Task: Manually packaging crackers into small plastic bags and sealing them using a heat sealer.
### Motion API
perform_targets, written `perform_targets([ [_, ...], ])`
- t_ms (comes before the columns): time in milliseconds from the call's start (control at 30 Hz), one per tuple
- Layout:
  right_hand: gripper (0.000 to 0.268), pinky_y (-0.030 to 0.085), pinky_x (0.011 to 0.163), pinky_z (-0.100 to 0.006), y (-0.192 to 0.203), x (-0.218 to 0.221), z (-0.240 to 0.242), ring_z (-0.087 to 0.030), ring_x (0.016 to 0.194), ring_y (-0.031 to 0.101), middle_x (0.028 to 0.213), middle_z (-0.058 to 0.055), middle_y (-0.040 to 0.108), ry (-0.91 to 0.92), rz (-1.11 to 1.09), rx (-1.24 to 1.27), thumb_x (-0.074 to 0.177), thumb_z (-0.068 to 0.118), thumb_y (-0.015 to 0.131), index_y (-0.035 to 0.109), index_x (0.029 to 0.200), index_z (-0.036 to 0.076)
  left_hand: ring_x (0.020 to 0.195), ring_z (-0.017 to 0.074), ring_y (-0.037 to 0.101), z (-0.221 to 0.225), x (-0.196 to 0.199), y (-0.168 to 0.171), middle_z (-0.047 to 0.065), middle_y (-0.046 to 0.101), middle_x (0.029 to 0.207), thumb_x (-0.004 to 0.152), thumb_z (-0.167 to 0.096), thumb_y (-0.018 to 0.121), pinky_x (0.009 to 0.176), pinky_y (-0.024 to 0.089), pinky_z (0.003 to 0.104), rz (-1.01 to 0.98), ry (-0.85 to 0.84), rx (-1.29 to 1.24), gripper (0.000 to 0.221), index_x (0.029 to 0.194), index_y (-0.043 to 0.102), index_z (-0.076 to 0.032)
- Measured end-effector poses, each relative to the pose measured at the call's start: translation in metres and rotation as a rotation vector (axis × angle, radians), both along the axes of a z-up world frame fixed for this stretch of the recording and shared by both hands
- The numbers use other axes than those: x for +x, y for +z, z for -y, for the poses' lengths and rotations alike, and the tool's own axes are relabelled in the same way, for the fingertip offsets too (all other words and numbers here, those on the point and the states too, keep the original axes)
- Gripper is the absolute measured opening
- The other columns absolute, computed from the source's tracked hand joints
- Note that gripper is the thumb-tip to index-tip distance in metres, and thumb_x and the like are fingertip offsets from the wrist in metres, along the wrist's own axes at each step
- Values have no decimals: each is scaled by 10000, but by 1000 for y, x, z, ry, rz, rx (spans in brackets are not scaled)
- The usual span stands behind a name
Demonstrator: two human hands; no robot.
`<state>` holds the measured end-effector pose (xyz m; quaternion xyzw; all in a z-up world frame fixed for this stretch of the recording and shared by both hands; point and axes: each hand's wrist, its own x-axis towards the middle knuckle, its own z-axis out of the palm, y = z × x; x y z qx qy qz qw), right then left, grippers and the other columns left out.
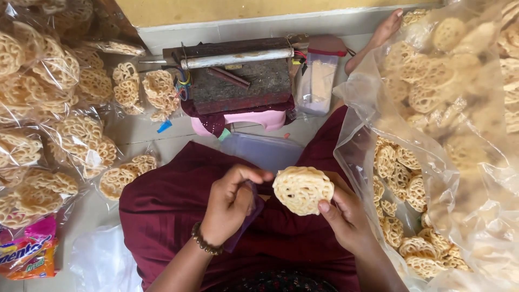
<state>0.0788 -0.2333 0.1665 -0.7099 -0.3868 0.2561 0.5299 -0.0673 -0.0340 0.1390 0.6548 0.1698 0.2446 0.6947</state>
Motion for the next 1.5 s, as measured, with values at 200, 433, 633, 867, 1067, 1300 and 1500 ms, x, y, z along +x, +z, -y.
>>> perform_targets([
  [200,549,537,731,-298,5,-8,-1,-214,918,650,1284,-167,592,61,34,32,1013,401,469,604,1284,-57,577,122,692,0,6,14,90,770,987,791,179,487,478,520,205,-66,19,321,288,992,582,-5],
  [433,302,564,760,-376,8,-15,-20,-293,896,687,1208,-164,590,113,690,-281,876,163,709,650,1129,10,785,238,751,4,5,21,103,736,1135,732,88,687,689,612,313,-274,73,770,334,1055,680,3],
  [633,189,508,515,-332,-5,-16,-38,-227,616,585,879,-143,584,266,996,-483,830,110,684,672,947,-38,589,215,709,27,11,22,165,717,1157,711,99,675,520,614,247,-250,-66,849,392,1100,684,49],
  [867,436,525,563,-285,8,25,-35,-159,640,646,1024,-70,676,245,670,-362,872,340,749,690,1197,55,636,113,649,7,8,22,107,735,1112,703,111,657,560,557,206,-156,-46,457,461,1155,670,21],
  [1067,236,486,461,-179,-23,24,-48,-97,602,582,1042,-117,704,105,821,-143,854,115,769,683,1054,24,481,67,576,18,23,11,121,752,970,691,196,639,391,491,133,-17,-201,418,487,1139,652,6],
  [1300,110,560,824,-407,-58,20,-8,-270,843,678,969,-181,692,-29,-49,406,868,-45,684,743,957,-17,501,198,744,-1,18,0,151,746,733,854,154,528,502,597,290,-140,24,239,246,950,697,3],
  [1500,270,512,667,-290,1,-5,-41,-168,755,627,1017,-49,677,182,773,-100,721,-95,674,683,941,61,645,168,707,8,22,8,197,728,1086,739,192,616,561,610,189,-123,-50,460,422,1142,658,78],
])
